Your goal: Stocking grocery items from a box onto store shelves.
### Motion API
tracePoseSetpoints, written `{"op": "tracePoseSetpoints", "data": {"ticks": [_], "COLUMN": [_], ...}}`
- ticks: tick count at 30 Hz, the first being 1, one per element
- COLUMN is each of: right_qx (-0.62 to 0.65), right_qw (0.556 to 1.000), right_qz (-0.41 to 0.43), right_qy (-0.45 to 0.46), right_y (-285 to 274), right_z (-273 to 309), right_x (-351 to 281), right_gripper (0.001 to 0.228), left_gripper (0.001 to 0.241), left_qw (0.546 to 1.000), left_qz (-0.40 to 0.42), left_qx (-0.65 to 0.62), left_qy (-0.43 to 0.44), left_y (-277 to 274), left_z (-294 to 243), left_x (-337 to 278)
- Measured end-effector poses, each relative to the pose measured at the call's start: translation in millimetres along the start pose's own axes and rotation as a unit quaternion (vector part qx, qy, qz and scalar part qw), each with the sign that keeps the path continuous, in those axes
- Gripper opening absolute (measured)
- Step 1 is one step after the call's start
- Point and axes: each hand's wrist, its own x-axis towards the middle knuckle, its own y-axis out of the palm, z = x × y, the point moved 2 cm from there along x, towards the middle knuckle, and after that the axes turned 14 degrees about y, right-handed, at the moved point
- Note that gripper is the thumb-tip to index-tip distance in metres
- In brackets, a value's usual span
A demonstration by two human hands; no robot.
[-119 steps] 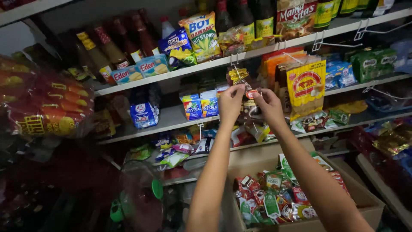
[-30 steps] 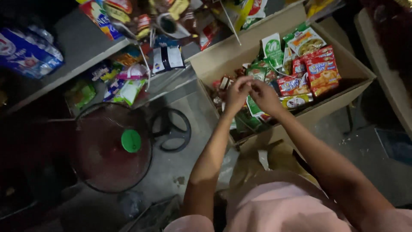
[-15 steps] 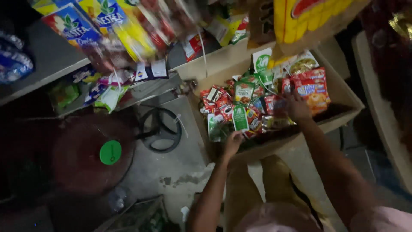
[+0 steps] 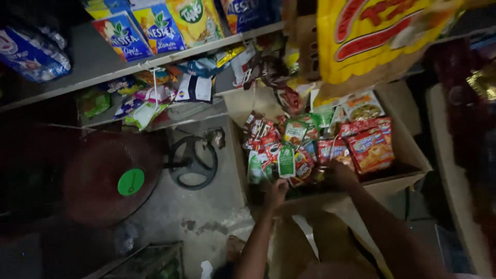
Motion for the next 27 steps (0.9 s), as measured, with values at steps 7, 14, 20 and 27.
{"op": "tracePoseSetpoints", "data": {"ticks": [7,14,20,27], "right_qx": [0.074,0.243,0.242,0.174], "right_qw": [0.989,0.952,0.951,0.944], "right_qz": [-0.051,-0.056,-0.109,-0.213], "right_qy": [-0.117,-0.179,-0.156,-0.182], "right_y": [4.5,-12.3,-35.2,-158.1], "right_z": [48.3,61.4,-30.3,-97.5], "right_x": [-12.7,-40.1,7.3,18.6], "right_gripper": [0.031,0.036,0.019,0.023], "left_gripper": [0.031,0.035,0.026,0.019], "left_qw": [0.994,0.974,0.962,0.970], "left_qz": [0.089,0.169,0.228,0.157], "left_qx": [-0.011,-0.151,-0.131,-0.140], "left_qy": [0.060,-0.015,0.076,0.121], "left_y": [23.3,67.0,105.8,177.5], "left_z": [-37.1,-50.0,-62.2,-126.4], "left_x": [42.7,81.4,93.7,150.1]}}
